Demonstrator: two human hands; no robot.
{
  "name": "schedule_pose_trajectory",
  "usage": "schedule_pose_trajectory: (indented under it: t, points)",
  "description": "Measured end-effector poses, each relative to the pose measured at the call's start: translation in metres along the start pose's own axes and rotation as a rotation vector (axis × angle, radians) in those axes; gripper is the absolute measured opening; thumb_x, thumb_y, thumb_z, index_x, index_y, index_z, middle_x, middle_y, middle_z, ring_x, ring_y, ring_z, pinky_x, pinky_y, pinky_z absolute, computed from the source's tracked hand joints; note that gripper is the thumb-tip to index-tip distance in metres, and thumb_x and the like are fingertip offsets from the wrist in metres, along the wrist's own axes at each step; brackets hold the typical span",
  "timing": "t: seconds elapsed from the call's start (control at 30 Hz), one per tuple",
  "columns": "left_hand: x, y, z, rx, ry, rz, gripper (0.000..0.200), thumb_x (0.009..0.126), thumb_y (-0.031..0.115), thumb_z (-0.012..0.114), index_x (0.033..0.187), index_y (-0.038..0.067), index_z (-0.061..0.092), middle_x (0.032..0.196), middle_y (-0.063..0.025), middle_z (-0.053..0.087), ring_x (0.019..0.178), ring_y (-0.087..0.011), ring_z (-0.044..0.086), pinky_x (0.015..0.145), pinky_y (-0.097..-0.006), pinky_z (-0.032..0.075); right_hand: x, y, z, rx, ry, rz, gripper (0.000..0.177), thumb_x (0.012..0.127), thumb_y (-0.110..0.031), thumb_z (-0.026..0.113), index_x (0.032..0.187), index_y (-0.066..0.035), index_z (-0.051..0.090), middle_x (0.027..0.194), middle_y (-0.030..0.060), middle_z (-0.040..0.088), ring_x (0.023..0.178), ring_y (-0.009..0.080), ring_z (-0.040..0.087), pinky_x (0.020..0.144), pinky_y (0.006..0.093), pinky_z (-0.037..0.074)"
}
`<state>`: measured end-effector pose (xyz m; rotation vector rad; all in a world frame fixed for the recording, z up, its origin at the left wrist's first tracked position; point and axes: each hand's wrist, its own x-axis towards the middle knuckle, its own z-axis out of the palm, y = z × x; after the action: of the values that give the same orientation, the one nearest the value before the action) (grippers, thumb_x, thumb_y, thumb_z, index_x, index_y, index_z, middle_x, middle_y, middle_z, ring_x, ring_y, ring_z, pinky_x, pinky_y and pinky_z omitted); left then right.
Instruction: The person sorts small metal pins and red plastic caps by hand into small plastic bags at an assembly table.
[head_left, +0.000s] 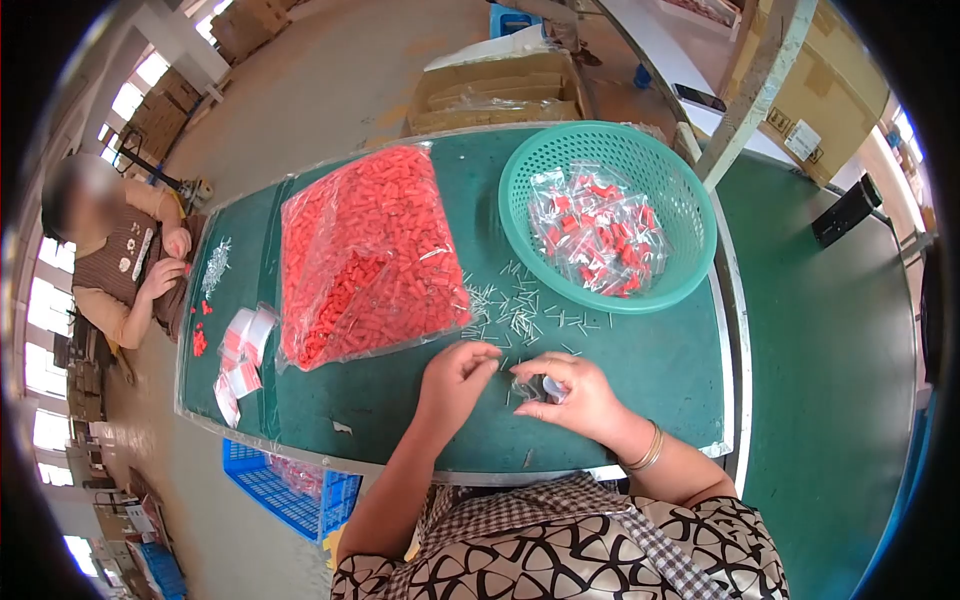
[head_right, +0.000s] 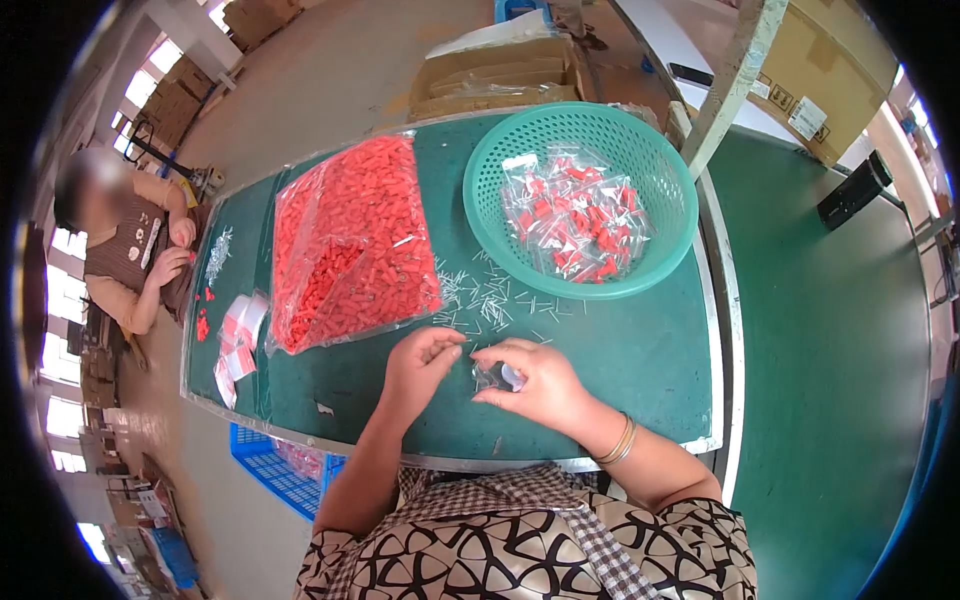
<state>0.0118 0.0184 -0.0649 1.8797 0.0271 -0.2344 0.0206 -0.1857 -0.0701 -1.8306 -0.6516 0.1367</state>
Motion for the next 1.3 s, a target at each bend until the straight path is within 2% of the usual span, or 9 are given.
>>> schedule_pose_trajectory:
  t: [0.07,0.17,0.37,0.57,0.67,0.77,0.87,0.97,1.3]
  points:
    - [0.012,0.002,-0.002,0.456,0.05,0.296,0.031,0.079,0.001,0.065,0.11,0.0,0.06,0.084,-0.0064,0.059,0.073,-0.0172,0.059,0.066,-0.0266,0.048,0.001,0.003,0.001,0.011,0.022,-0.026,0.041,0.067,-0.022,0.082,0.103,-0.011,0.065,0.092,0.0041,0.066,0.075,0.0216,0.062,0.065,0.0317,0.049]
    - [0.026,0.001,0.0,0.739,0.009,0.613,0.035,0.074,0.0,0.066,0.108,0.0,0.06,0.085,-0.0109,0.058,0.077,-0.0283,0.06,0.069,-0.0349,0.049,0.001,0.001,-0.003,-0.021,-0.006,0.008,0.04,0.068,-0.022,0.082,0.103,-0.011,0.066,0.092,0.0037,0.066,0.076,0.0215,0.061,0.066,0.0319,0.049]
    - [0.037,0.013,-0.004,0.931,-0.199,0.591,0.015,0.07,0.0,0.059,0.085,0.001,0.058,0.081,-0.0147,0.056,0.079,-0.0339,0.059,0.067,-0.0421,0.048,0.003,0.0,-0.007,0.004,0.029,0.001,0.041,0.068,-0.022,0.082,0.103,-0.011,0.065,0.091,0.0028,0.065,0.076,0.0212,0.061,0.065,0.0316,0.049]
    - [0.041,0.01,0.004,1.048,-0.257,0.613,0.011,0.069,0.002,0.06,0.079,0.002,0.056,0.077,-0.0157,0.056,0.076,-0.0348,0.06,0.065,-0.0431,0.048,0.003,0.004,-0.008,-0.002,0.024,0.018,0.041,0.067,-0.022,0.082,0.103,-0.012,0.066,0.091,0.0031,0.065,0.076,0.0205,0.061,0.065,0.0312,0.049]
    - [0.046,-0.006,0.001,0.972,-0.215,0.601,0.012,0.069,0.001,0.063,0.079,0.002,0.057,0.074,-0.0153,0.057,0.068,-0.0317,0.059,0.061,-0.0403,0.048,0.004,0.002,-0.013,0.014,-0.006,0.083,0.045,0.064,-0.015,0.084,0.105,-0.008,0.066,0.092,0.0063,0.067,0.085,0.0217,0.064,0.075,0.0321,0.051]
    - [0.038,0.01,-0.01,0.582,-0.041,0.394,0.01,0.073,-0.001,0.064,0.081,0.001,0.058,0.073,-0.0105,0.058,0.062,-0.0212,0.057,0.056,-0.0316,0.046,0.005,0.003,-0.014,0.012,0.043,0.029,0.044,0.067,-0.023,0.083,0.106,-0.012,0.066,0.093,0.0042,0.066,0.079,0.0208,0.062,0.066,0.0304,0.049]
    - [0.012,0.027,-0.006,-0.063,0.012,0.012,0.009,0.077,-0.004,0.063,0.083,0.002,0.06,0.076,-0.0051,0.059,0.061,-0.0103,0.053,0.054,-0.0236,0.042,0.005,0.005,-0.012,0.026,0.049,0.043,0.045,0.067,-0.022,0.083,0.107,-0.012,0.066,0.096,0.0047,0.067,0.083,0.0213,0.063,0.069,0.0311,0.049]
    - [-0.005,0.031,0.015,0.013,0.125,0.348,0.011,0.077,-0.005,0.065,0.084,0.002,0.062,0.079,-0.0019,0.059,0.062,-0.0055,0.052,0.053,-0.0205,0.04,0.006,0.007,-0.01,0.052,0.028,0.054,0.046,0.067,-0.021,0.083,0.107,-0.01,0.066,0.099,0.0066,0.067,0.087,0.0229,0.063,0.072,0.0318,0.05]
    - [-0.012,0.031,0.017,0.192,0.1,0.386,0.014,0.078,0.0,0.069,0.091,0.003,0.068,0.088,-0.006,0.064,0.066,-0.0137,0.06,0.057,-0.0247,0.047,0.004,0.004,-0.009,0.172,0.034,0.103,0.046,0.069,-0.017,0.082,0.11,-0.007,0.065,0.1,0.0082,0.066,0.092,0.0221,0.063,0.079,0.0322,0.05]
